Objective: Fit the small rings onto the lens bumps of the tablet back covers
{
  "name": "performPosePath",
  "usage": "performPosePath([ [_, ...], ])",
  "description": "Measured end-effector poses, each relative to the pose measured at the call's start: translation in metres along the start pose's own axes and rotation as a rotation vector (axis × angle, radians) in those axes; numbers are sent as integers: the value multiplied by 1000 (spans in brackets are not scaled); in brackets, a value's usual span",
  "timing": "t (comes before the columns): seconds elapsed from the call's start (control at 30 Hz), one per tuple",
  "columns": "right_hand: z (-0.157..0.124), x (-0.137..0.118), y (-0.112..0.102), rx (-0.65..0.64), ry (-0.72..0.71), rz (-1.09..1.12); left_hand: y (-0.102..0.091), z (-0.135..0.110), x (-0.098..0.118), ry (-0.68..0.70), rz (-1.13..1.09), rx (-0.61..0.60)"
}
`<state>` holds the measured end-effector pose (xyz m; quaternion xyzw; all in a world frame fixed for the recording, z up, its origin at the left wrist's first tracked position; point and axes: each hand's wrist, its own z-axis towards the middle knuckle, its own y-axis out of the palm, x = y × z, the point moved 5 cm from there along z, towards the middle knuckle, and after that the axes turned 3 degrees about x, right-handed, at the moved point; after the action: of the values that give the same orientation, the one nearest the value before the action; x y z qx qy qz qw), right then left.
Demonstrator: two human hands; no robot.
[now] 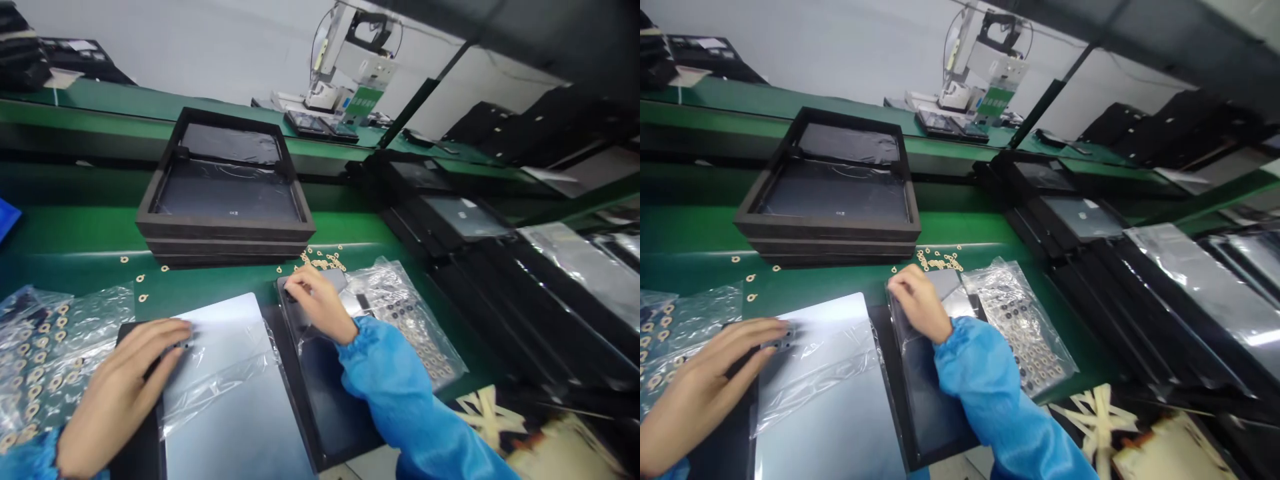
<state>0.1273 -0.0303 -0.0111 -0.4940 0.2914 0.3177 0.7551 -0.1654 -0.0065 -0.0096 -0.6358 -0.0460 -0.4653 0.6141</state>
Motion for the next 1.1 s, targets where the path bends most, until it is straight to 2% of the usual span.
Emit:
performPosePath([
  [0.07, 0, 30, -15, 22, 17, -47, -5, -3, -18, 82, 106, 76],
  [0.17, -7, 53, -19, -3, 7, -70, -4, -10, -38, 87, 170, 68],
  [0.4, -15, 59, -10, 22, -24, -114, -1, -21, -49, 46, 183, 32],
  [0.6, -12, 63, -16, 49, -55, -165, -1, -26, -64, 84, 249, 40],
  [0.8, -28, 50, -26, -28, -159, -273, 6, -27, -53, 169, 285, 20],
  [0.93, -42, 43, -20, -64, -207, -402, 11, -27, -40, 264, 339, 4],
  [1.1, -46, 40, -13, -78, -243, -493, 7, -27, -25, 298, 363, 47],
])
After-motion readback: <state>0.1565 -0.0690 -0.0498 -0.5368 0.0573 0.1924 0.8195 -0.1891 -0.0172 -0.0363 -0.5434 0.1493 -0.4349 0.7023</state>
